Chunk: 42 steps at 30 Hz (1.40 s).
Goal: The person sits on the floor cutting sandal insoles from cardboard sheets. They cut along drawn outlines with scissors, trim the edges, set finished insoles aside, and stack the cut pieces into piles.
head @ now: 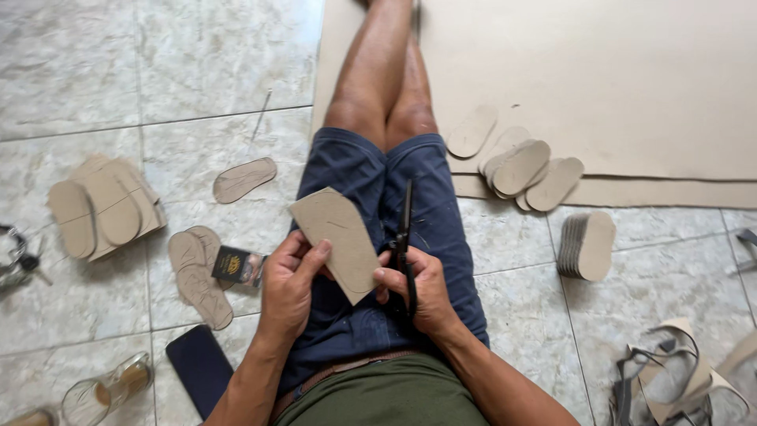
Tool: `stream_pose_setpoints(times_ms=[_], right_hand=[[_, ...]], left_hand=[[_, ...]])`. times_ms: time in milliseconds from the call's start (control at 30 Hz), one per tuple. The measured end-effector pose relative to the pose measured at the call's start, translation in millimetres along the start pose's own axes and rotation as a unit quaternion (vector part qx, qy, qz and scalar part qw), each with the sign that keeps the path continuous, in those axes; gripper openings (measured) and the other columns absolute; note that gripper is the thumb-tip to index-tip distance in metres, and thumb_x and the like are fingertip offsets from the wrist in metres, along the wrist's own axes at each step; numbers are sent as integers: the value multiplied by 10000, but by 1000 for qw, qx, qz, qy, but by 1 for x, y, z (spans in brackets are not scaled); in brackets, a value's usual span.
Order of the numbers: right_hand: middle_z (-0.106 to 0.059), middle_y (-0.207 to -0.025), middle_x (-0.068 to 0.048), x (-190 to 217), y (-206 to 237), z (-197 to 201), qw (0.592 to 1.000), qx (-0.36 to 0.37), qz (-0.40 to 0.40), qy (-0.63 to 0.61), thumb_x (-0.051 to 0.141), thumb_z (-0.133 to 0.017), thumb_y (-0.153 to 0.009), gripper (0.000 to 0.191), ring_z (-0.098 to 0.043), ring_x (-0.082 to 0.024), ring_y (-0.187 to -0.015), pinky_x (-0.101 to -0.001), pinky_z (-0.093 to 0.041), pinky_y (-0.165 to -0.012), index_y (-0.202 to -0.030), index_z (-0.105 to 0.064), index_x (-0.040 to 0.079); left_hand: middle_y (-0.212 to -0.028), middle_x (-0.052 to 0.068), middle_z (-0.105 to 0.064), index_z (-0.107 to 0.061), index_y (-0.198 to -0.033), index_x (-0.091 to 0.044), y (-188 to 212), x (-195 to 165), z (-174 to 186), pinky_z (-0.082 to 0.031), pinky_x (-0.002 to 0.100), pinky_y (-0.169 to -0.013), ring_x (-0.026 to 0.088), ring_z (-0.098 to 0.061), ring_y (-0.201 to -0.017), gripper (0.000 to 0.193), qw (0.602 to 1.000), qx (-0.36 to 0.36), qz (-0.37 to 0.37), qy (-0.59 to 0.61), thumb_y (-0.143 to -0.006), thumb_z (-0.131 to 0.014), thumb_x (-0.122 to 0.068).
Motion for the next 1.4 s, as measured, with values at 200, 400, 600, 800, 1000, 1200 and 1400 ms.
stream_pose_setpoints(times_ms=[200, 400, 600, 800, 1000, 1200, 1400], right_hand=[[-688, -762, -65, 2, -3, -4, 1000, 10, -9, -10, 76, -773, -871, 187, -658, -131, -611, -279, -549, -581, -996, -673, -21], [-682, -725, -74, 16, 6, -3, 999, 33, -28, 32, 108, -720, -914, 187, -661, -142, -624, -289, -561, -615, -995, -700, -59], [-647, -550, -71, 37, 28, 15, 974, 73, -68, 206, 316, -611, -935, 386, -613, -131, -450, -264, -476, -439, -950, -728, -52], [-630, -612, -44, 42, 42, 14, 978, 145, 19, 146, 679, -715, -819, 779, -592, -120, -520, -237, -438, -485, -1014, -750, -74], [-667, -993, -85, 57, 45, -10, 968, 157, 83, 179, 791, -711, -781, 993, -620, -164, -968, -303, -494, -888, -1269, -689, -74], [-616, -1414, -136, 76, 46, -30, 963, 157, 96, 198, 800, -701, -780, 1114, -545, -216, -1361, -349, -389, -1146, -1442, -501, -74], [-643, -1107, -80, 74, 47, -25, 967, 145, 62, 198, 783, -752, -724, 1081, -591, -166, -1057, -307, -469, -969, -1383, -589, -58]], left_hand=[[-1026, 98, -726, -650, -1227, 58, 1, -6, -2, -536, 257, -750, 116, -663, -845, 296, 1000, -7, 14, 21, -989, -652, -119], [-1066, 82, -712, -629, -1257, 45, 1, -38, -9, -566, 277, -823, 120, -681, -911, 314, 997, -28, -22, 67, -981, -659, -101], [-1036, 90, -713, -652, -1228, 64, 1, -67, -26, -546, 296, -778, 135, -663, -887, 270, 997, -10, -61, 45, -1008, -691, -89], [-971, 71, -747, -662, -1223, 8, 20, -93, -44, -583, 245, -724, 97, -699, -839, 312, 994, 34, -89, -52, -997, -672, -206], [-865, 68, -775, -695, -1112, 22, 37, -111, -52, -616, 251, -637, 96, -739, -737, 300, 994, 82, -39, -67, -975, -690, -245], [-822, 31, -727, -735, -1075, 12, 45, -114, -48, -526, 219, -587, 42, -645, -719, 266, 983, 124, -39, -132, -987, -710, -238], [-830, 31, -740, -736, -1064, 10, 47, -114, -46, -535, 220, -590, 40, -661, -721, 251, 980, 149, -11, -134, -996, -702, -230]])
Point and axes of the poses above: each hand's wrist, its own y-axis away from the middle knuckle, its own z-axis out of the back of the hand, x = y × z, the point moved 3 cm from there along -y, towards the middle knuckle
